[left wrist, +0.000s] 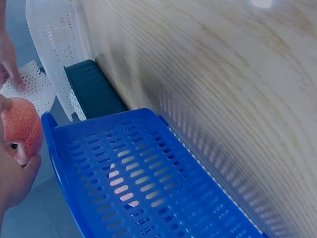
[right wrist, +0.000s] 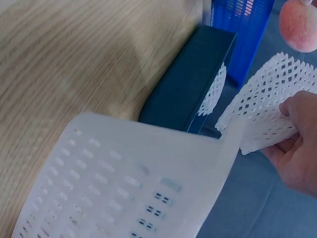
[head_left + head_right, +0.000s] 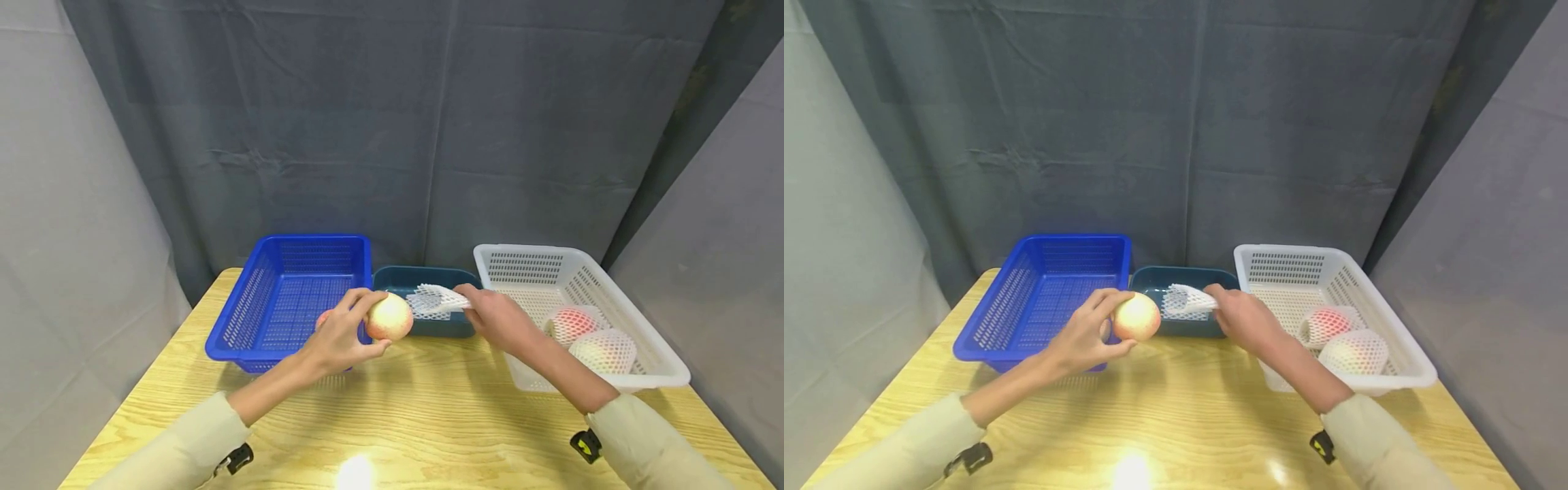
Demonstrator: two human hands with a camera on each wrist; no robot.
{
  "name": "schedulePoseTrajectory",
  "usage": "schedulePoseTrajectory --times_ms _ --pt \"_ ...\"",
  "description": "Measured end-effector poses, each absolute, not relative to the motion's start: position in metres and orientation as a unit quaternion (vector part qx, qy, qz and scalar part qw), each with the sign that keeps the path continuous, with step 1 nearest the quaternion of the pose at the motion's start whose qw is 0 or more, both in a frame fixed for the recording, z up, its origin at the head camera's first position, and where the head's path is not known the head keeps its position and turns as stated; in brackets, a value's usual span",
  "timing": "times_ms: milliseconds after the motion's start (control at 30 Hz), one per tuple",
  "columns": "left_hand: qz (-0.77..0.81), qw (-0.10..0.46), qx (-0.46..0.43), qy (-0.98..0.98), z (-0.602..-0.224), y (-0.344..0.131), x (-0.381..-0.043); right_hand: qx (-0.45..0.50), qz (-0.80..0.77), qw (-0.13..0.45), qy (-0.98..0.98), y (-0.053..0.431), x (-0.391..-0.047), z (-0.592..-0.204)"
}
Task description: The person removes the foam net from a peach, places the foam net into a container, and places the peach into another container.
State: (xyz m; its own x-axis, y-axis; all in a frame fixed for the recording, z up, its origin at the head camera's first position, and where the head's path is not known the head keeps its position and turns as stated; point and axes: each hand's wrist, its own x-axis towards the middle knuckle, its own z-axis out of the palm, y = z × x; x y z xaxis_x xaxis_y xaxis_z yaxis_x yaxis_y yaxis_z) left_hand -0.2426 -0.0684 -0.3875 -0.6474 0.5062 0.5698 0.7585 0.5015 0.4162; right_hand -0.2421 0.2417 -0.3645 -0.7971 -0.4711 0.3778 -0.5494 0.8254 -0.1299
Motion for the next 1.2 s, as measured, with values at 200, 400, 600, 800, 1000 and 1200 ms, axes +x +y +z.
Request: schedulePoseTrajectory --times_ms 200,400,600,800,1000,1200 --pt "-0.33 0.21 -0.376 -0.84 -0.386 -0.08 -0.244 0.252 0.128 0.193 -0.94 0.248 -0.25 -0.366" --pt "-0.336 0.212 -0.364 -0.843 -0.387 -0.093 -0.246 0.253 0.127 0.23 -0.931 0.25 -0.262 -0.367" --pt "-0.339 0.215 -0.35 -0.846 -0.387 -0.104 -0.247 0.272 0.121 0.256 -0.92 0.248 -0.27 -0.366" --pt "-0.337 0.22 -0.339 -0.851 -0.387 -0.113 -0.247 0.252 0.095 0.252 -0.93 0.243 -0.277 -0.363" --pt "-0.329 0.223 -0.331 -0.856 -0.388 -0.119 -0.246 0.219 0.072 0.244 -0.942 0.24 -0.284 -0.36" --pt "-0.33 0.225 -0.324 -0.858 -0.389 -0.125 -0.246 0.2 0.087 0.221 -0.951 0.237 -0.291 -0.361"
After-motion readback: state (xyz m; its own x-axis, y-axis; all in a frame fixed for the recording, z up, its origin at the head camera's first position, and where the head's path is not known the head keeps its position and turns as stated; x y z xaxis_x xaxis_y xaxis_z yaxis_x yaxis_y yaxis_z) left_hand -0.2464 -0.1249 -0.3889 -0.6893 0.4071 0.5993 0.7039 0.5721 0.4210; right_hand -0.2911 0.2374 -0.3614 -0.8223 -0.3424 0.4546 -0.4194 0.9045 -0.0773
